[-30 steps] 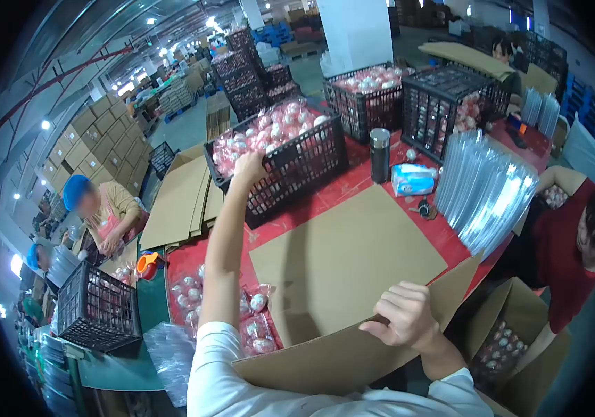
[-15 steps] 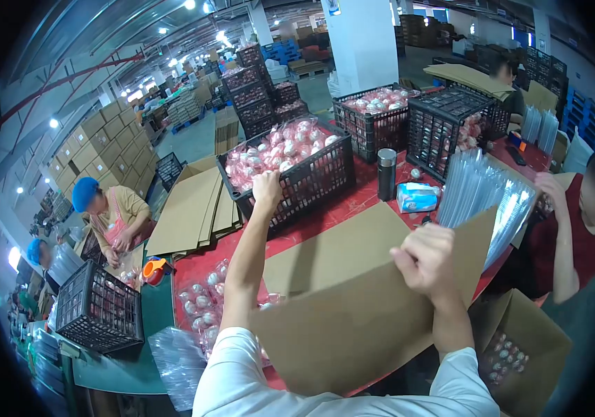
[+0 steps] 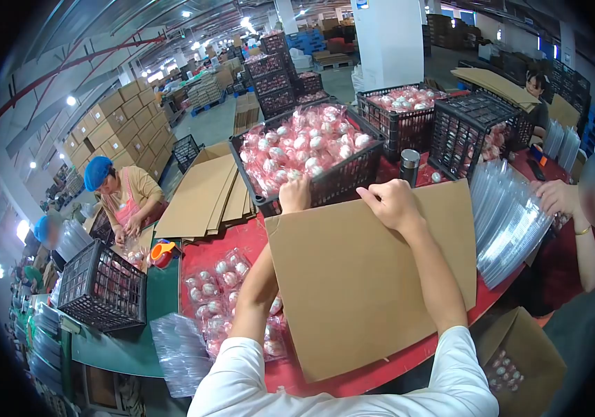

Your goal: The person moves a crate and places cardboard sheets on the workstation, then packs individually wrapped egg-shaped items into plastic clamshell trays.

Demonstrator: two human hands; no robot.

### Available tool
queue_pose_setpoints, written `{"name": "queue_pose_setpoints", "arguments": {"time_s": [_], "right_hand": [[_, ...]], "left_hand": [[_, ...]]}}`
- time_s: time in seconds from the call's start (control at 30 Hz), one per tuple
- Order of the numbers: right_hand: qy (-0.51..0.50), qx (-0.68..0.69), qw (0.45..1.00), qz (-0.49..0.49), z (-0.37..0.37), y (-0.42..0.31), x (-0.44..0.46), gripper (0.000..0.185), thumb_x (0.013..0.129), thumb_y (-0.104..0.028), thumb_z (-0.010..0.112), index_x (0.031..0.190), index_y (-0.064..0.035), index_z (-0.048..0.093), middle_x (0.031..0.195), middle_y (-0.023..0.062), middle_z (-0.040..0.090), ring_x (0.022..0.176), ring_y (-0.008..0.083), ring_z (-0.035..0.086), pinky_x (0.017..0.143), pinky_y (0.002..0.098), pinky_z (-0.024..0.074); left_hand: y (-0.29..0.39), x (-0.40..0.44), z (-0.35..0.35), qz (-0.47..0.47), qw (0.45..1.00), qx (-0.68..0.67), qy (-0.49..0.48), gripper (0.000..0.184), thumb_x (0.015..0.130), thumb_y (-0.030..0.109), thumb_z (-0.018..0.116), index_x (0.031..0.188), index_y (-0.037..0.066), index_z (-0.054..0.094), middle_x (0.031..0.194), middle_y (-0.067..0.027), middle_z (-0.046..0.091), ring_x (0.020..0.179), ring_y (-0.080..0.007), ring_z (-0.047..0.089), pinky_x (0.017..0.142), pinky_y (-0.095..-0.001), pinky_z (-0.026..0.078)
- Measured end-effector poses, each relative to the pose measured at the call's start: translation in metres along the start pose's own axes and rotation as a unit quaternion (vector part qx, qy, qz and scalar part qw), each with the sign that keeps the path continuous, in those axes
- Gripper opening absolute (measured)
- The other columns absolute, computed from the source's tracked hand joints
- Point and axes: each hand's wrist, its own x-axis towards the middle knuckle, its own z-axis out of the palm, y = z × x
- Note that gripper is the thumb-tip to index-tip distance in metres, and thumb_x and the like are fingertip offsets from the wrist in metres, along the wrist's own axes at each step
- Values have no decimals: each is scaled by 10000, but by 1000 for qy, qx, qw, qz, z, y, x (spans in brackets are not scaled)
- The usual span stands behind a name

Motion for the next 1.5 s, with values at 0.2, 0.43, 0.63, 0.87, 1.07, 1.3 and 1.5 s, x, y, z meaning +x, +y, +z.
{"name": "queue_pose_setpoints", "arguments": {"time_s": [0.2, 0.43, 0.63, 0.87, 1.07, 1.3, 1.5], "right_hand": [[74, -77, 994, -32, 26, 35, 62, 451, 919, -347, 646, 592, -37, 619, 610, 223, 580, 596, 411, 614, 533, 490, 456], [90, -82, 992, -30, 66, 76, 112, 474, 953, -389, 598, 659, -24, 662, 642, 233, 601, 626, 425, 622, 555, 506, 466], [113, -77, 988, -67, 89, 86, 122, 479, 964, -363, 584, 643, -9, 612, 696, 199, 617, 693, 412, 618, 605, 493, 470], [122, -92, 985, -82, 87, 89, 125, 344, 953, -278, 615, 730, -18, 651, 789, 123, 638, 796, 336, 613, 700, 453, 494], [159, -85, 982, -64, 85, 94, 126, 379, 960, -307, 609, 704, -29, 631, 763, 131, 625, 728, 366, 618, 630, 465, 484], [282, -100, 949, -98, 39, 73, 127, 329, 966, -237, 578, 711, -31, 602, 725, 180, 606, 666, 385, 622, 585, 454, 469], [342, -60, 905, -247, -19, 22, 64, 284, 946, -73, 444, 680, 14, 494, 632, 129, 477, 553, 260, 508, 519, 370, 404]], "left_hand": [[-1, -39, -24, 59, 993, -13, 101, 166, 872, 199, 581, 992, 85, 598, 970, -94, 686, 816, -249, 693, 640, -384, 566], [-4, -59, -28, 59, 997, -22, 42, 174, 871, 194, 581, 1003, 81, 592, 984, -98, 682, 827, -251, 692, 650, -386, 568], [1, -76, -29, 78, 996, -42, -1, 182, 871, 191, 581, 1013, 77, 587, 997, -101, 678, 835, -254, 692, 658, -388, 569], [11, -79, -27, 143, 987, -64, -30, 192, 870, 186, 580, 1024, 72, 581, 1011, -105, 674, 846, -256, 691, 668, -390, 570], [28, -76, -25, 191, 975, -75, -88, 200, 870, 182, 580, 1034, 68, 576, 1024, -108, 670, 855, -258, 691, 676, -392, 572], [36, -76, -28, 211, 963, -61, -157, 210, 870, 178, 580, 1046, 63, 571, 1038, -112, 665, 865, -260, 690, 686, -394, 573], [4, -82, -36, 222, 945, -85, -223, 219, 869, 174, 580, 1055, 59, 566, 1050, -115, 662, 874, -263, 690, 694, -396, 574]]}}
